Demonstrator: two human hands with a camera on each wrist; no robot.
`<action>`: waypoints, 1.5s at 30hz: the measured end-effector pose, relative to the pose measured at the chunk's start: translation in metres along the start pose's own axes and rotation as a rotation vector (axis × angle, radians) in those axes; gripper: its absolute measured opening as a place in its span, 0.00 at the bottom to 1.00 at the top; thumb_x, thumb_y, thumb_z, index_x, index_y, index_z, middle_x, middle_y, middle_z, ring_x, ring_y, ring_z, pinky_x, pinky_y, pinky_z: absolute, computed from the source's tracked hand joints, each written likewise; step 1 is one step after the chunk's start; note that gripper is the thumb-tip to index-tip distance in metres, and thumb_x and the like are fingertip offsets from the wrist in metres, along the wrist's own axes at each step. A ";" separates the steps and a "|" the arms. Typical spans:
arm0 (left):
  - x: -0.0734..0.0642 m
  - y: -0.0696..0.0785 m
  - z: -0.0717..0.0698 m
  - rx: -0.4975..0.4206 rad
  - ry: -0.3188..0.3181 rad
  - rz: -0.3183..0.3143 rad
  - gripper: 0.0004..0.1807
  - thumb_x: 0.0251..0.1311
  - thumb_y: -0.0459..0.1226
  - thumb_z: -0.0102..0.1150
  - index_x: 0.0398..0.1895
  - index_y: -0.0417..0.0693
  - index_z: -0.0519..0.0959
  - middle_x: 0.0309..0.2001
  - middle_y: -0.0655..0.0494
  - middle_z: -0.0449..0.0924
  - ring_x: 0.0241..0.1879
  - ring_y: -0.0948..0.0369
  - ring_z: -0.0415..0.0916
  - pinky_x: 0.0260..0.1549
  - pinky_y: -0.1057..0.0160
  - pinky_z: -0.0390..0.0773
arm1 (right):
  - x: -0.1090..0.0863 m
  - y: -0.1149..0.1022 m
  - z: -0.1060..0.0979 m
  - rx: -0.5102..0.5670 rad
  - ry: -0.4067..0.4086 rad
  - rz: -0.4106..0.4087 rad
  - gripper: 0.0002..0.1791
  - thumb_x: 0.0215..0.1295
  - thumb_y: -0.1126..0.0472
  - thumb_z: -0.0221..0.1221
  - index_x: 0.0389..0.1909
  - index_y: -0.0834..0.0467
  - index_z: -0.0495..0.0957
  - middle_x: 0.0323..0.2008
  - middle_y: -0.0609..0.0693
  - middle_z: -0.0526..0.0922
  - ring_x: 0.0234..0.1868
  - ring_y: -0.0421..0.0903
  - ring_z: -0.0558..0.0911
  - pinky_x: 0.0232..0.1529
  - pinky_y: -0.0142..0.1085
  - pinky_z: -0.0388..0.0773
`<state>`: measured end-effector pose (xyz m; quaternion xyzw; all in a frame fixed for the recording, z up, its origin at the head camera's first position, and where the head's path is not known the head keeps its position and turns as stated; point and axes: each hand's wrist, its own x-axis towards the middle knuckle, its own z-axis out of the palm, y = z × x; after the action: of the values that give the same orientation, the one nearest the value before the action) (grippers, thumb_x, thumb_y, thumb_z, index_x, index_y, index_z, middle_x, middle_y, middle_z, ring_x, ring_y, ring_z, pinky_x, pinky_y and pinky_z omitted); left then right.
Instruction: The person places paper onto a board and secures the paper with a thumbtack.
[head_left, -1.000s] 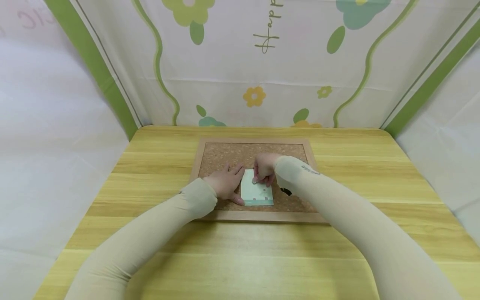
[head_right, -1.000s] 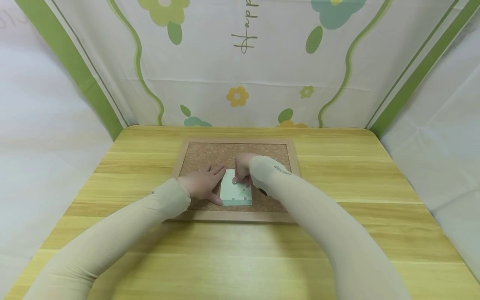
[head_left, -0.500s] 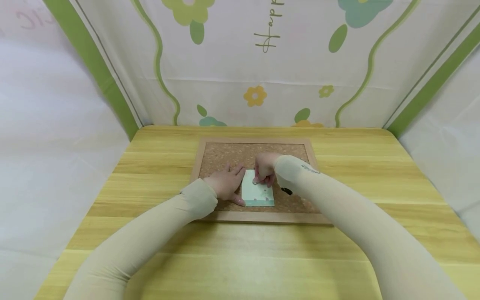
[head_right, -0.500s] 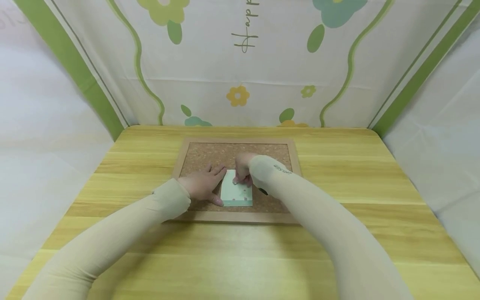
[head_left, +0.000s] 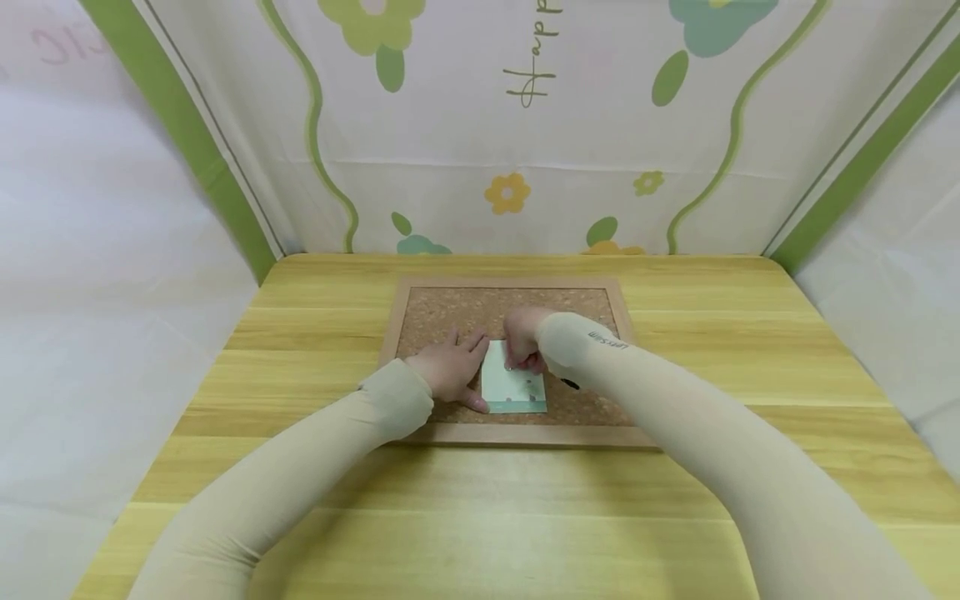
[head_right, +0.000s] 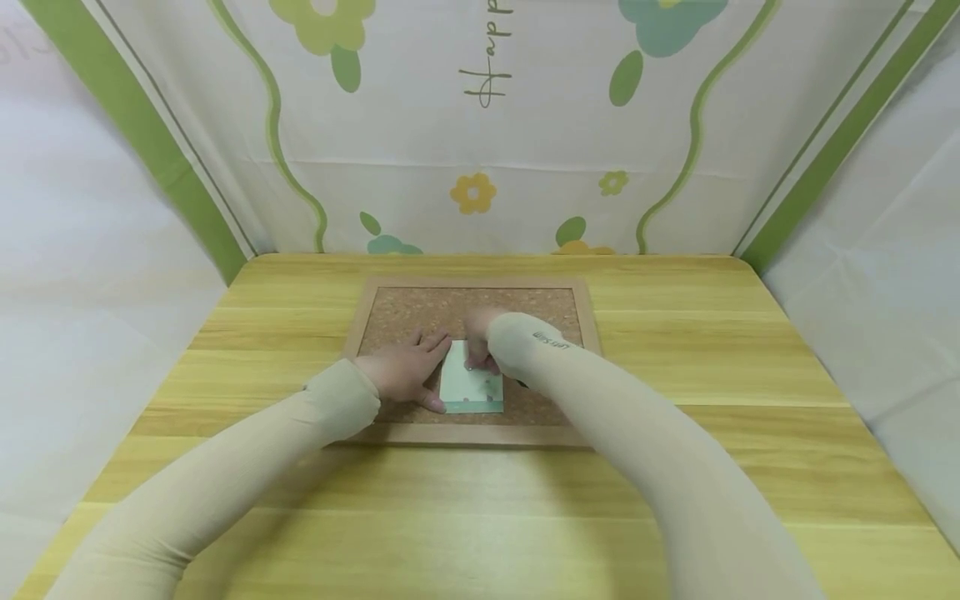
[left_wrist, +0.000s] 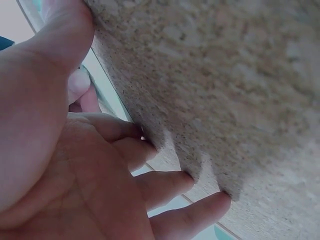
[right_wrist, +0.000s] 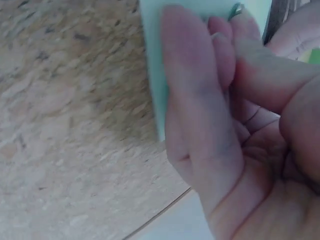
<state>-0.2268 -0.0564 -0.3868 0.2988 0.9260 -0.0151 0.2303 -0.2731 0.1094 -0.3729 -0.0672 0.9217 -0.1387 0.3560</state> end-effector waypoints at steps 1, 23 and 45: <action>0.000 0.000 0.000 0.001 -0.001 0.000 0.63 0.51 0.64 0.61 0.80 0.44 0.42 0.79 0.49 0.35 0.75 0.39 0.38 0.66 0.39 0.58 | 0.000 -0.001 0.001 0.006 0.000 0.017 0.09 0.65 0.61 0.66 0.29 0.61 0.82 0.20 0.52 0.78 0.16 0.43 0.72 0.19 0.34 0.73; -0.001 0.004 -0.005 0.030 -0.016 -0.004 0.63 0.51 0.65 0.61 0.80 0.44 0.41 0.79 0.48 0.35 0.75 0.38 0.39 0.66 0.40 0.59 | -0.018 -0.012 0.001 -0.011 0.041 0.072 0.13 0.66 0.62 0.64 0.47 0.60 0.75 0.32 0.58 0.83 0.14 0.42 0.73 0.15 0.32 0.69; -0.005 0.003 -0.006 -0.007 -0.019 0.011 0.62 0.52 0.64 0.62 0.80 0.43 0.42 0.80 0.49 0.35 0.75 0.38 0.39 0.67 0.41 0.57 | -0.004 0.019 -0.001 -0.003 0.003 -0.166 0.12 0.65 0.54 0.66 0.31 0.59 0.81 0.24 0.54 0.86 0.24 0.48 0.85 0.26 0.40 0.82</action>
<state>-0.2239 -0.0554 -0.3792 0.3029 0.9222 -0.0133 0.2402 -0.2716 0.1282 -0.3753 -0.1437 0.9136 -0.1665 0.3420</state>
